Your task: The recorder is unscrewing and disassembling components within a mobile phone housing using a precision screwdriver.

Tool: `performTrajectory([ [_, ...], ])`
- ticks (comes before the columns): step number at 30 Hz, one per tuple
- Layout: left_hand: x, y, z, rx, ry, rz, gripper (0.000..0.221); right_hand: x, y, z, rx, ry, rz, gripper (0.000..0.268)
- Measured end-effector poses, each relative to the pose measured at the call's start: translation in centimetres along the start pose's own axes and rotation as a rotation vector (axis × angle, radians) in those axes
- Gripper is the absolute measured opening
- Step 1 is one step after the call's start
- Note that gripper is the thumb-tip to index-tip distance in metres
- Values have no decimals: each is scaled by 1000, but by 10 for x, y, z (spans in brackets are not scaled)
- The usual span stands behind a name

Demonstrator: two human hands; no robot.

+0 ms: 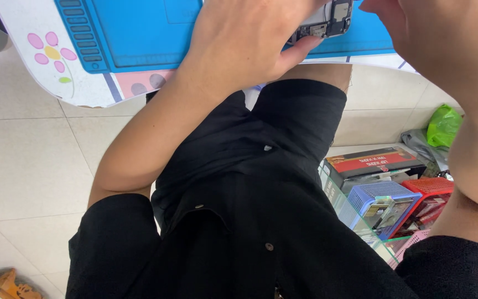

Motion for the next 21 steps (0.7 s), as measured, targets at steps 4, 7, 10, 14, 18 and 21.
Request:
performTrajectory([
  [4, -1, 4, 0, -57, 11, -32, 36, 15, 7, 4, -114, 37, -55, 5],
  [7, -1, 1, 2, -60, 20, -14, 37, 27, 16, 11, -158, 56, -56, 6],
  [10, -1, 1, 1, -40, 14, -13, 37, 80, 62, 32, -266, 128, -168, 14],
  [14, 0, 2, 0, -45, 13, -24, 37, 131, 108, 48, -449, 291, -453, 34],
  [18, -4, 0, 1, -20, 12, -45, 42, 123, 95, 44, -1076, 988, -304, 20],
  [21, -6, -1, 2, -42, 10, -73, 46, 115, 81, 36, -919, 738, 78, 18],
])
Point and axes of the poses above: each hand's wrist, its own x-axis away from the middle knuckle, its own y-axis out of the palm, z = x × y, the point moved 7 cm from there along -x, towards the middle knuckle, and after that the axes turned 5 degrees about -y, right-handed, at the moved point
